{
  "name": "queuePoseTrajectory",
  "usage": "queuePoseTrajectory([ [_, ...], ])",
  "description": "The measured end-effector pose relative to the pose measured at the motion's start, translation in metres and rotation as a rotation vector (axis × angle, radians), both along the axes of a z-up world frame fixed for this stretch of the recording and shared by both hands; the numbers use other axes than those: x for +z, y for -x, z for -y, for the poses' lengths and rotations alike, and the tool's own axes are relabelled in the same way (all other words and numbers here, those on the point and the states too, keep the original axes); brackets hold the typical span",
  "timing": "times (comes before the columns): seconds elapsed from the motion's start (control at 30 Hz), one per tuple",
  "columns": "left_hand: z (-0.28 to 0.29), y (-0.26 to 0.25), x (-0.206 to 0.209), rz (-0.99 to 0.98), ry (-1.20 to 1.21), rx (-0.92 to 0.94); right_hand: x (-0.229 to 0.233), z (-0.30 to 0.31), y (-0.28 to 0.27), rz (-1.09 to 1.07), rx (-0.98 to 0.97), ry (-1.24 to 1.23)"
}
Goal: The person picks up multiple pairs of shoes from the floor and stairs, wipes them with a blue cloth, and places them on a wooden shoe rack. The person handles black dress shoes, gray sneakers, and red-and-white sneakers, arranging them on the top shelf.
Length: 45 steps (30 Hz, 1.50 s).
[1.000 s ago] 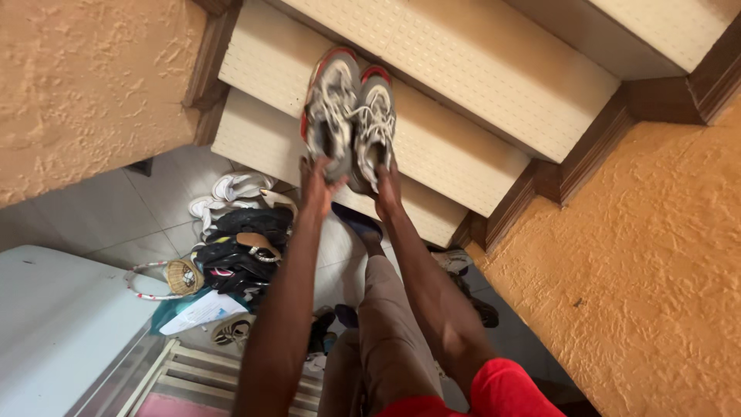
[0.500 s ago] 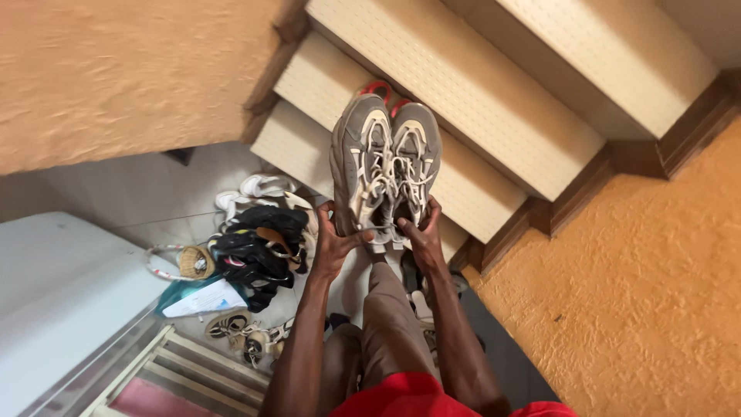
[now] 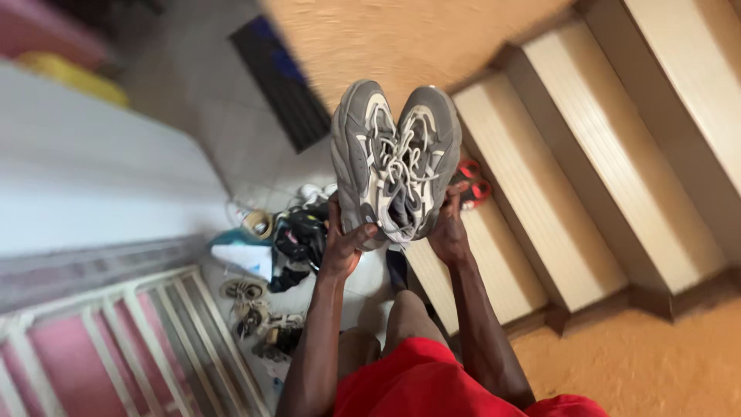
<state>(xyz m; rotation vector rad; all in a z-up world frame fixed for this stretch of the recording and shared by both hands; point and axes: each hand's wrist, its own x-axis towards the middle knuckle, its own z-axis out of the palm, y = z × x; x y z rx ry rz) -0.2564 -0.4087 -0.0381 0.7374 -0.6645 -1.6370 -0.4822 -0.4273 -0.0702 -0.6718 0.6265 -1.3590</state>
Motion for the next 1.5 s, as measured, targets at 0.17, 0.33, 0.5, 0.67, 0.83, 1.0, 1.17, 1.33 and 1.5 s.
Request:
queuePoseTrajectory([
  [0.17,-0.046,-0.050,0.040,-0.202,0.089,0.170,0.082,0.007,-0.074,0.238,0.238,0.099],
  [0.33,-0.122,-0.117,0.084,-0.525,0.219,0.396,0.105,-0.015,-0.161,0.355,0.614,-0.003],
  [0.5,-0.214,-0.185,0.092,-0.604,0.301,0.678,0.136,-0.066,-0.269,0.222,0.794,0.039],
  [0.67,-0.320,-0.245,0.093,-0.403,0.388,0.894,0.185,-0.170,-0.354,0.033,0.890,0.169],
  [0.83,-0.413,-0.289,0.120,0.021,0.362,1.264,0.201,-0.247,-0.429,0.056,1.099,0.211],
  [1.0,-0.482,-0.330,0.135,0.066,0.395,1.402,0.193,-0.300,-0.491,0.023,1.170,0.310],
  [1.17,-0.547,-0.379,0.136,0.030,0.839,1.267,0.192,-0.294,-0.542,-0.314,0.926,0.590],
  [1.33,-0.589,-0.395,0.156,0.286,0.446,1.592,0.215,-0.251,-0.562,-0.263,0.731,1.036],
  [1.5,-0.597,-0.396,0.196,1.014,0.074,1.861,0.231,-0.234,-0.573,-0.204,0.691,1.015],
])
